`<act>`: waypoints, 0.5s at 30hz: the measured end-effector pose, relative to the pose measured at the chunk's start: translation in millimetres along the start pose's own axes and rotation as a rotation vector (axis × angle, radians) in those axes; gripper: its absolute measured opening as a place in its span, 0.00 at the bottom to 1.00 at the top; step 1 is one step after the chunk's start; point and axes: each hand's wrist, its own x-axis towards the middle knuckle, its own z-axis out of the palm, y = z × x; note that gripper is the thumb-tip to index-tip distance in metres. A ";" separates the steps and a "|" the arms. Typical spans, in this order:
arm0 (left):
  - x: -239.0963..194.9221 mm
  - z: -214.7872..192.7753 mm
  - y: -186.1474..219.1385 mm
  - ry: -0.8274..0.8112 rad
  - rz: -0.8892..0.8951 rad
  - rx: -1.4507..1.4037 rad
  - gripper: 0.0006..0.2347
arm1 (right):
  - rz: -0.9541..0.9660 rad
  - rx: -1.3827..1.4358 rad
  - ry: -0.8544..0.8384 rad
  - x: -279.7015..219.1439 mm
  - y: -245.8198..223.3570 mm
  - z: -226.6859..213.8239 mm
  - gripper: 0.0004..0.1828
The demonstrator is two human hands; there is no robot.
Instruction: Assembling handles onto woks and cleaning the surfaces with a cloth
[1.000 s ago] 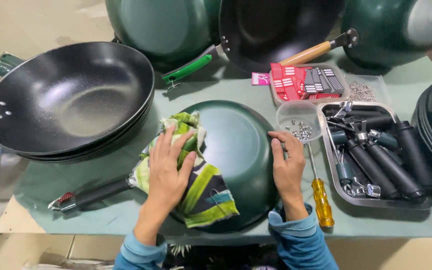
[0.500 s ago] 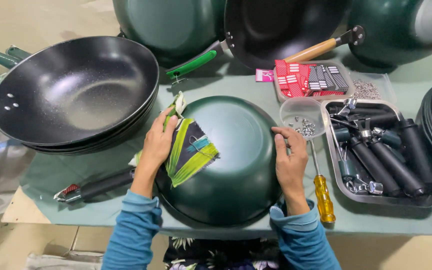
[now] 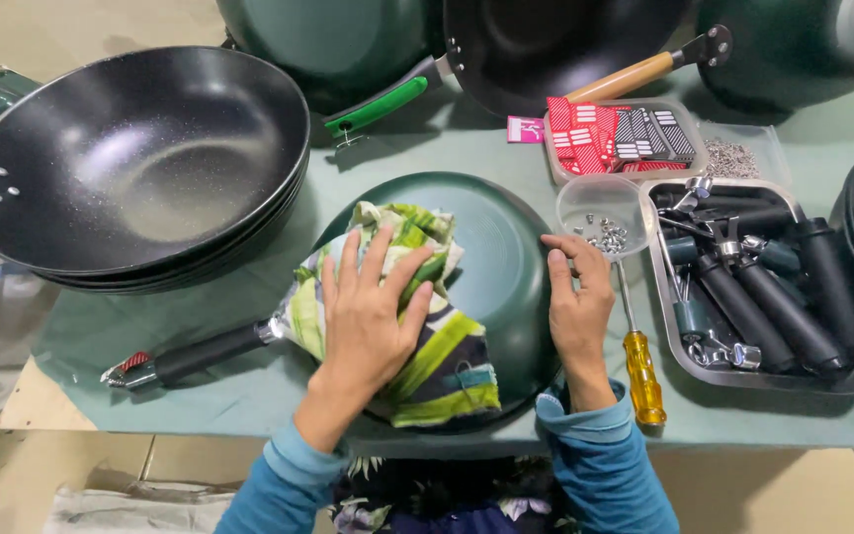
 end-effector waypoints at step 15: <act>-5.3 4.9 87.7 -0.143 0.330 -0.002 0.23 | 0.344 0.431 0.018 2.3 15.6 -5.8 0.14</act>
